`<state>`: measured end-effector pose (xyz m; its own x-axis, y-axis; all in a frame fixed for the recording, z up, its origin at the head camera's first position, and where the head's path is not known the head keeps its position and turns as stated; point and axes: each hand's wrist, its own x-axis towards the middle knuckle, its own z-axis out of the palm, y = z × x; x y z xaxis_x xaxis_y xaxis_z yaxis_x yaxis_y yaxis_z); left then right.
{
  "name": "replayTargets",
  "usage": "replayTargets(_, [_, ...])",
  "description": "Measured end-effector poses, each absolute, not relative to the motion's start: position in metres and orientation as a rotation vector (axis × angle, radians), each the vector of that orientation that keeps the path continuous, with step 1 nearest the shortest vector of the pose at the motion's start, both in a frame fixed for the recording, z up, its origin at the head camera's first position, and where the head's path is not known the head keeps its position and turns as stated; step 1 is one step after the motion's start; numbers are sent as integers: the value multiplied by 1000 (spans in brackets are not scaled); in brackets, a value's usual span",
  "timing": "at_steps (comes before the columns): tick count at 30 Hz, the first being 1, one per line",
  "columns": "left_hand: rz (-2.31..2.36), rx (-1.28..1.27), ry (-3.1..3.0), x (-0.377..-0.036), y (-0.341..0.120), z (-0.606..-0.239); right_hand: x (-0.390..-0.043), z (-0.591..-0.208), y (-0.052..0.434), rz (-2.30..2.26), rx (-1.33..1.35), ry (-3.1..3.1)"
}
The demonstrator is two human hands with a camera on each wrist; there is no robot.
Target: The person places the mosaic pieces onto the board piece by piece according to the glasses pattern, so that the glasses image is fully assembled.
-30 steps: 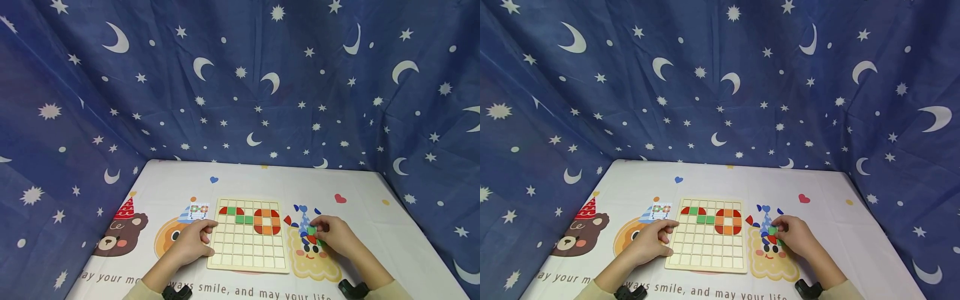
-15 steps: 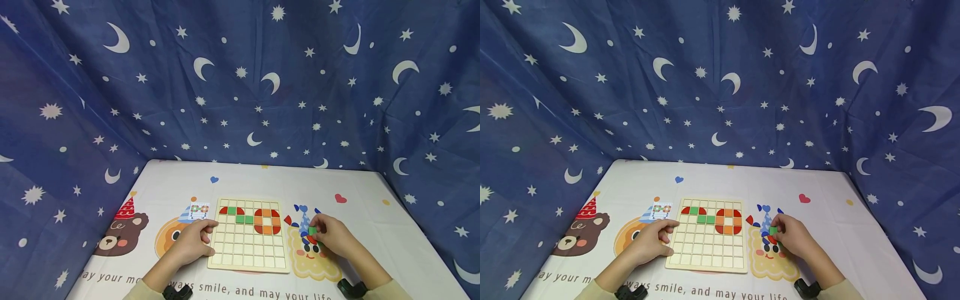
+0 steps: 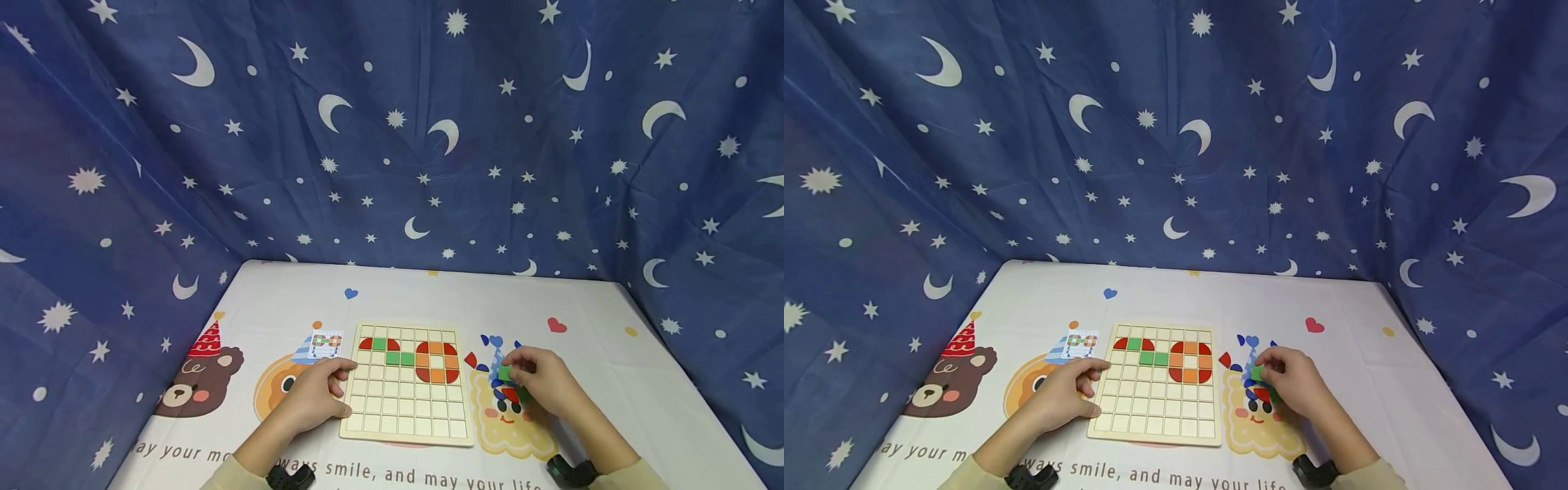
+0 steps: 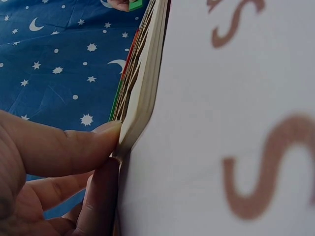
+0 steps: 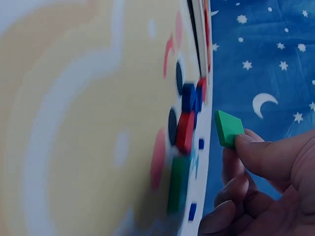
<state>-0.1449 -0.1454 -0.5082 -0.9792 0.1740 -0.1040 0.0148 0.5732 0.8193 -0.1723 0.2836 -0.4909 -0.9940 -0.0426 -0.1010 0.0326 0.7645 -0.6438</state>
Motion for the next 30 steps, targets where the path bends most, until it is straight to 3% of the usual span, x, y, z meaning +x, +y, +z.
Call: replayTargets(30, [1378, 153, 2634, -146, -145, -511, -201, -485, 123, -1344, -407, 2647])
